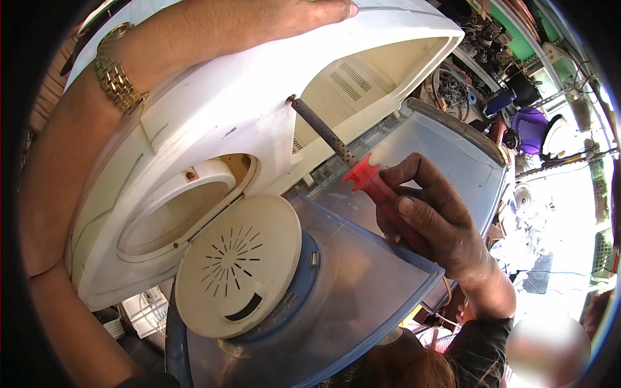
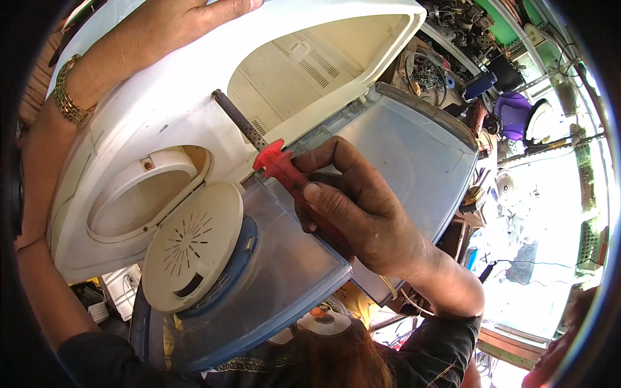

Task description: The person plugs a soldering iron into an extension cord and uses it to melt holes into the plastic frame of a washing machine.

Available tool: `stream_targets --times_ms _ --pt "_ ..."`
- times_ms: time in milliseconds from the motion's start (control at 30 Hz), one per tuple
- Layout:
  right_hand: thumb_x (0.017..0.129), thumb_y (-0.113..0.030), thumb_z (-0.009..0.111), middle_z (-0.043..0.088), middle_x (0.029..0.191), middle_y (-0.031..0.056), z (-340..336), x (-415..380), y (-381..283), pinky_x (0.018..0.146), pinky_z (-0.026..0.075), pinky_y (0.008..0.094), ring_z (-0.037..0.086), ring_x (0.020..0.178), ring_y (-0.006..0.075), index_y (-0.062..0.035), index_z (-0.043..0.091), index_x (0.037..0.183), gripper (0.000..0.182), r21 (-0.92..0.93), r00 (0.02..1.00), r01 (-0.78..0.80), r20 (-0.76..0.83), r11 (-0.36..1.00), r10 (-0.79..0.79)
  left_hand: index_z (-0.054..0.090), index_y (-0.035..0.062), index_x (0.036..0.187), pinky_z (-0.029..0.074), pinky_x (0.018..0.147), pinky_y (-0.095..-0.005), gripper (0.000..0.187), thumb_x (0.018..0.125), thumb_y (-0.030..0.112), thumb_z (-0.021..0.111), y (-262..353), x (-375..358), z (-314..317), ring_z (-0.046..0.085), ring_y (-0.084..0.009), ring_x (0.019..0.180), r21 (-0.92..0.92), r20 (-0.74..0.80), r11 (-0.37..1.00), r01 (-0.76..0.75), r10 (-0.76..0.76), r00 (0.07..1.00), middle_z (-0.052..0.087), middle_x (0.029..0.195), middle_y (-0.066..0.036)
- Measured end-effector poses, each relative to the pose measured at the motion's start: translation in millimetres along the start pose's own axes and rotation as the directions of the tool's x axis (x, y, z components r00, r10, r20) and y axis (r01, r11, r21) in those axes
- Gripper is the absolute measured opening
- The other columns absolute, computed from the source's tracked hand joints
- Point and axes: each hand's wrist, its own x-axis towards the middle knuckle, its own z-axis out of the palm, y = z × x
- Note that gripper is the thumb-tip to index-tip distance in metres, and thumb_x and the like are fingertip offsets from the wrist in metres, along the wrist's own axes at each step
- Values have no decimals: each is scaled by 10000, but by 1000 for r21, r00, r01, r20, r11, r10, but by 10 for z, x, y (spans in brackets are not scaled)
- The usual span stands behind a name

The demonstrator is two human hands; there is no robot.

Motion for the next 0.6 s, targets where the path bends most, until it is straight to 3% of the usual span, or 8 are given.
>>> stream_targets --times_ms 167,600 --pt "953 -332 569 526 783 51 6 -7 -16 604 334 213 459 679 83 -32 425 1141 382 -20 1000 -11 0 1000 11 491 -61 1246 436 987 -387 443 988 298 475 -171 64 41 542 -315 1142 -41 14 999 3 -2 1000 559 1200 -224" --pt "949 -296 577 541 837 63 25 -13 -45 639 365 220 473 703 95 -23 428 1153 372 -19 999 -47 -24 999 47 492 -37 1245 431 999 -394 430 986 306 479 -21 4 25 543 -324 1144 -17 -11 999 32 -32 999 556 1210 -221"
